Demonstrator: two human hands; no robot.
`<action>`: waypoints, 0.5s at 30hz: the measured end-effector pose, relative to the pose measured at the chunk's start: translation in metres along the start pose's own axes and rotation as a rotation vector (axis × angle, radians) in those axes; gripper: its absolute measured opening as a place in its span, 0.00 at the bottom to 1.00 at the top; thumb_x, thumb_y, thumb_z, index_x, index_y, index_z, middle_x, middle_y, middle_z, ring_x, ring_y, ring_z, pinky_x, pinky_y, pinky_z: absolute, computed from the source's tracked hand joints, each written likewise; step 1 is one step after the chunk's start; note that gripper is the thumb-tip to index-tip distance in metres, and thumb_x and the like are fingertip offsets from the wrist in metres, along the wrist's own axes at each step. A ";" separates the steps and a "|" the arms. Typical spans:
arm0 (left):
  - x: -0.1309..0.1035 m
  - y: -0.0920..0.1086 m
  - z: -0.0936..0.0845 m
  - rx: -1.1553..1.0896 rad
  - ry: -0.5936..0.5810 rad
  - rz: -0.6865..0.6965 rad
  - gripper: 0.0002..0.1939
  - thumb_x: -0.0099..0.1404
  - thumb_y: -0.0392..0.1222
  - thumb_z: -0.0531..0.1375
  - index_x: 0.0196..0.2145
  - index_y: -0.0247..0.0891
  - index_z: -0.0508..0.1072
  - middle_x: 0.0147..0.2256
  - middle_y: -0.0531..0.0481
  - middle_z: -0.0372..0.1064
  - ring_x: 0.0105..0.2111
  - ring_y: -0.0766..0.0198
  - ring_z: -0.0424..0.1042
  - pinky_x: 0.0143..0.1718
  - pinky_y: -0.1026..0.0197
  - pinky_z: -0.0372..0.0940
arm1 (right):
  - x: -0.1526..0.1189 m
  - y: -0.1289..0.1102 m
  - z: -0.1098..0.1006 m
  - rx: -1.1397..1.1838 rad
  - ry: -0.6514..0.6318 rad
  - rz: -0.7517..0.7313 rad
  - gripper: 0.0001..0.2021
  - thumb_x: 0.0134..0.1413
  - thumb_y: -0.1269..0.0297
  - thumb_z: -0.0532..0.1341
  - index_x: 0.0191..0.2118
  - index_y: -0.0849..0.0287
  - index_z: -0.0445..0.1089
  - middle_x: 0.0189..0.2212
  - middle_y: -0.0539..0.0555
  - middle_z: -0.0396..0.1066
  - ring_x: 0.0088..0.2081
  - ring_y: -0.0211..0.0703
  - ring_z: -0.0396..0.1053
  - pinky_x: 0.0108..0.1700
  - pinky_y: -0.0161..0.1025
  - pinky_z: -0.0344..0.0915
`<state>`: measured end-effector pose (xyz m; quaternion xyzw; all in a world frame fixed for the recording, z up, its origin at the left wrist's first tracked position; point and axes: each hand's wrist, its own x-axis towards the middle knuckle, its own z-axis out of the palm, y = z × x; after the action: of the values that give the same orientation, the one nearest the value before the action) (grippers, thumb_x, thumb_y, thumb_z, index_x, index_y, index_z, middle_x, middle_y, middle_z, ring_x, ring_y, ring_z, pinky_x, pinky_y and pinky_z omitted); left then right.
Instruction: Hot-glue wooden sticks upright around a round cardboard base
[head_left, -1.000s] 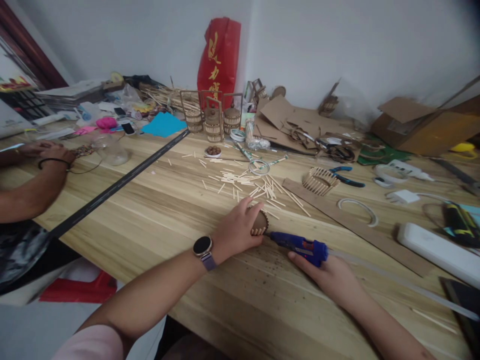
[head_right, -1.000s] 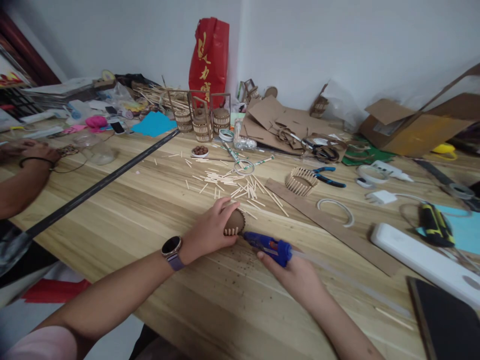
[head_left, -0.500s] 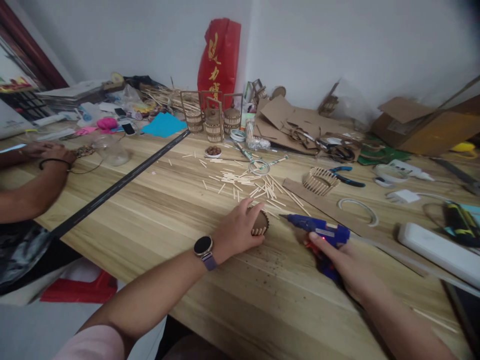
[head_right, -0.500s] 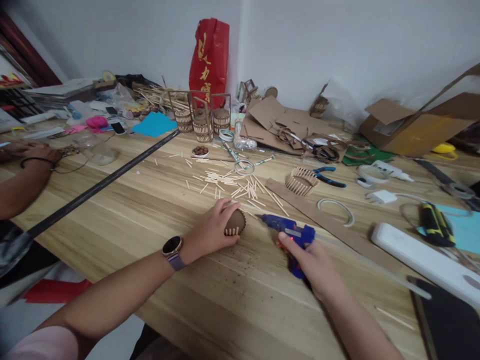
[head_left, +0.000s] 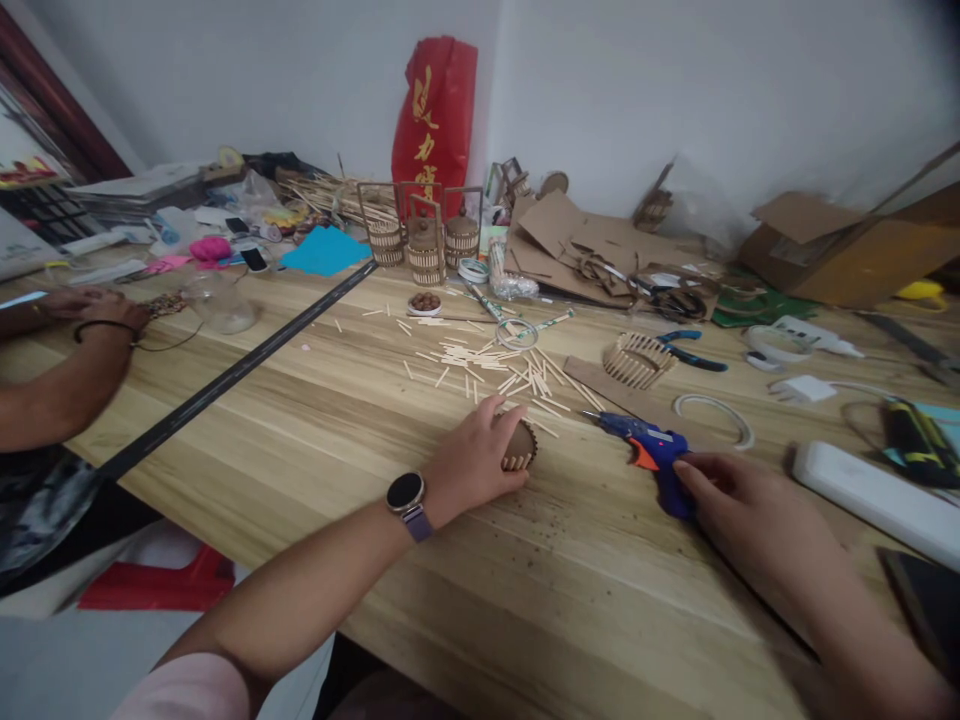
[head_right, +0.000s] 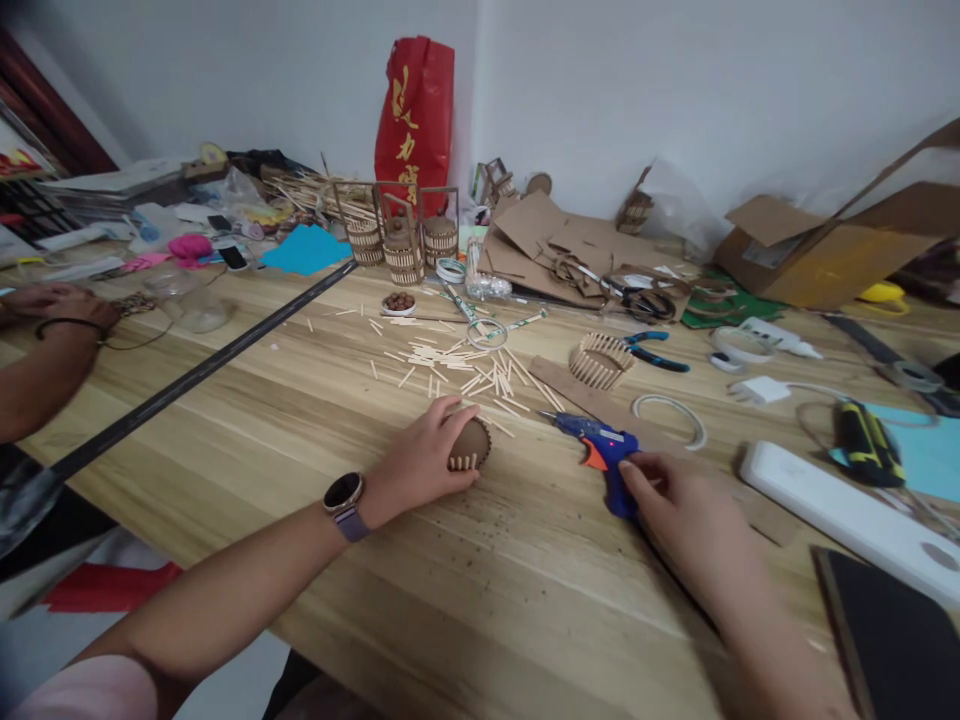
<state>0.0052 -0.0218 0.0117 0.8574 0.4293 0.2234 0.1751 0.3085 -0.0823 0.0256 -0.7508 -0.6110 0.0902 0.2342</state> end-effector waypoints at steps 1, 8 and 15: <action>0.000 0.000 0.000 0.004 0.000 0.000 0.38 0.55 0.40 0.67 0.60 0.43 0.56 0.62 0.37 0.51 0.60 0.45 0.60 0.58 0.45 0.62 | -0.001 -0.004 0.002 -0.106 0.029 -0.051 0.20 0.54 0.49 0.55 0.35 0.58 0.77 0.29 0.62 0.78 0.30 0.59 0.73 0.33 0.53 0.68; 0.000 -0.001 0.000 0.005 -0.003 0.010 0.38 0.56 0.41 0.67 0.61 0.40 0.56 0.62 0.36 0.51 0.61 0.45 0.60 0.58 0.46 0.62 | -0.001 -0.067 0.027 -0.149 -0.122 -0.438 0.17 0.62 0.60 0.51 0.44 0.60 0.75 0.43 0.60 0.78 0.45 0.51 0.72 0.47 0.46 0.66; 0.000 -0.002 0.002 0.003 0.004 0.021 0.39 0.55 0.41 0.68 0.61 0.42 0.56 0.62 0.38 0.51 0.59 0.45 0.61 0.56 0.45 0.63 | 0.031 -0.118 0.052 -0.409 -0.218 -0.443 0.15 0.60 0.73 0.53 0.50 0.63 0.69 0.40 0.61 0.77 0.43 0.47 0.73 0.43 0.37 0.63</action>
<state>0.0047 -0.0207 0.0091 0.8616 0.4210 0.2265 0.1706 0.1903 -0.0233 0.0397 -0.6168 -0.7867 -0.0076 0.0257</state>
